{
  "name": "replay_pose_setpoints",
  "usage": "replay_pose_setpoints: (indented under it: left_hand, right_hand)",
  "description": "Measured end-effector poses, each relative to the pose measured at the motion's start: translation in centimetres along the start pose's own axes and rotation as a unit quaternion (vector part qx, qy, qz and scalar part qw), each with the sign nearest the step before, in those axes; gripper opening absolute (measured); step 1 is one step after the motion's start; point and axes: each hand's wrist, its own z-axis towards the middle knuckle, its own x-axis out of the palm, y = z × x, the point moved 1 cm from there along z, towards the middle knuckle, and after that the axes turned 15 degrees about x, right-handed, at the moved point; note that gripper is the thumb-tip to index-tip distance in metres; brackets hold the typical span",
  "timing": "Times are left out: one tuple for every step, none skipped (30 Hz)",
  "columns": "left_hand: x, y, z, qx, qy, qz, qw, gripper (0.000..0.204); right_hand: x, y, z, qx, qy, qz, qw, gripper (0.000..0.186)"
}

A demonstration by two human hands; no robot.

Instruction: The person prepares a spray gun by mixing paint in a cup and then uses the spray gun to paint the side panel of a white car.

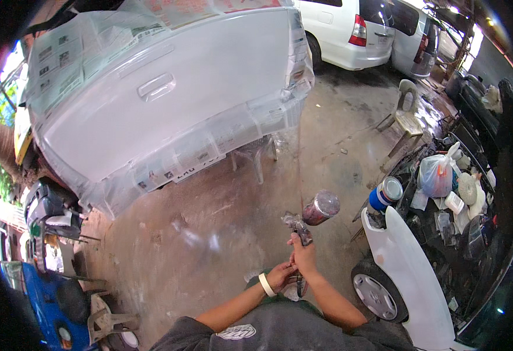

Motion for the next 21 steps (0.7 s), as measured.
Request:
replay_pose_setpoints:
  left_hand:
    - [-0.3,1.4,-0.4,0.012,0.013,0.001,1.000,0.025]
    - [-0.7,2.6,-0.7,0.025,0.026,0.002,0.999,0.025]
    - [-0.3,3.2,-1.4,0.036,0.041,0.003,0.999,0.025]
    - [0.0,3.7,-2.2,0.031,0.039,0.013,0.999,0.026]
    - [0.1,4.0,-2.9,0.026,0.036,0.023,0.999,0.026]
    - [0.7,3.7,-3.4,0.020,0.035,0.032,0.999,0.027]
    - [1.3,3.3,-4.2,0.014,0.026,0.024,0.999,0.028]
    - [1.6,3.1,-4.5,0.018,0.032,0.025,0.999,0.028]
    - [2.1,2.8,-4.8,0.023,0.038,0.025,0.999,0.029]
    - [2.4,2.3,-5.1,0.027,0.045,0.026,0.998,0.029]
    - [2.6,1.9,-5.5,0.020,0.036,0.038,0.998,0.030]
    - [2.5,1.4,-5.6,0.022,0.051,0.029,0.998,0.030]
    - [2.3,0.9,-5.7,0.022,0.066,0.020,0.997,0.030]
    - [2.1,0.3,-5.7,0.022,0.083,0.012,0.996,0.030]
    - [1.0,0.8,-5.5,0.022,0.121,-0.012,0.992,0.030]
    - [-0.9,2.2,-4.5,0.020,0.161,-0.034,0.986,0.031]
    - [-3.1,3.6,-3.0,0.019,0.200,-0.056,0.978,0.031]
    - [-6.1,5.5,-1.4,0.013,0.290,0.113,0.950,0.038]
    - [-8.0,6.4,-1.2,-0.018,0.328,0.193,0.925,0.042]
    - [-9.4,6.8,-0.8,-0.052,0.369,0.272,0.887,0.046]
    - [-10.8,6.6,0.0,-0.033,0.389,0.366,0.845,0.049]
  right_hand:
    - [-0.5,-0.8,-0.7,0.006,0.001,-0.002,1.000,0.029]
    - [-0.9,-1.5,-1.4,0.006,0.009,0.011,1.000,0.030]
    - [-1.4,-2.0,-2.0,0.005,0.014,0.024,1.000,0.031]
    - [-1.7,-2.4,-2.6,0.005,0.019,0.037,0.999,0.032]
    - [-1.9,-2.8,-3.2,-0.001,0.022,0.033,0.999,0.033]
    - [-2.1,-3.1,-3.6,-0.007,0.024,0.028,0.999,0.033]
    - [-2.2,-3.2,-4.1,-0.015,0.026,0.022,0.999,0.033]
    - [-2.1,-3.1,-4.5,-0.021,0.027,0.012,0.999,0.033]
    - [-2.1,-3.1,-5.0,-0.027,0.028,0.001,0.999,0.032]
    - [-2.0,-3.0,-5.3,-0.033,0.027,-0.009,0.999,0.032]
    - [-1.8,-2.9,-5.6,-0.040,0.026,0.000,0.999,0.032]
    - [-1.6,-2.7,-5.8,-0.048,0.024,0.009,0.999,0.031]
    - [-1.3,-2.4,-5.9,-0.055,0.020,0.018,0.998,0.031]
    - [-1.2,-2.2,-6.1,-0.046,0.015,0.038,0.998,0.031]
    - [-0.9,-2.3,-6.4,-0.036,0.014,0.056,0.998,0.032]
    - [-0.6,-2.0,-6.8,-0.026,0.011,0.074,0.997,0.032]
    - [-0.3,-1.5,-7.4,-0.031,-0.018,0.090,0.995,0.037]
    - [0.4,0.0,-9.2,-0.051,-0.027,0.108,0.993,0.040]
    - [0.9,1.8,-11.3,-0.070,-0.036,0.122,0.989,0.043]
    - [1.2,3.2,-13.0,-0.088,-0.065,0.139,0.984,0.047]
    - [1.5,4.5,-14.3,-0.108,-0.095,0.157,0.977,0.050]
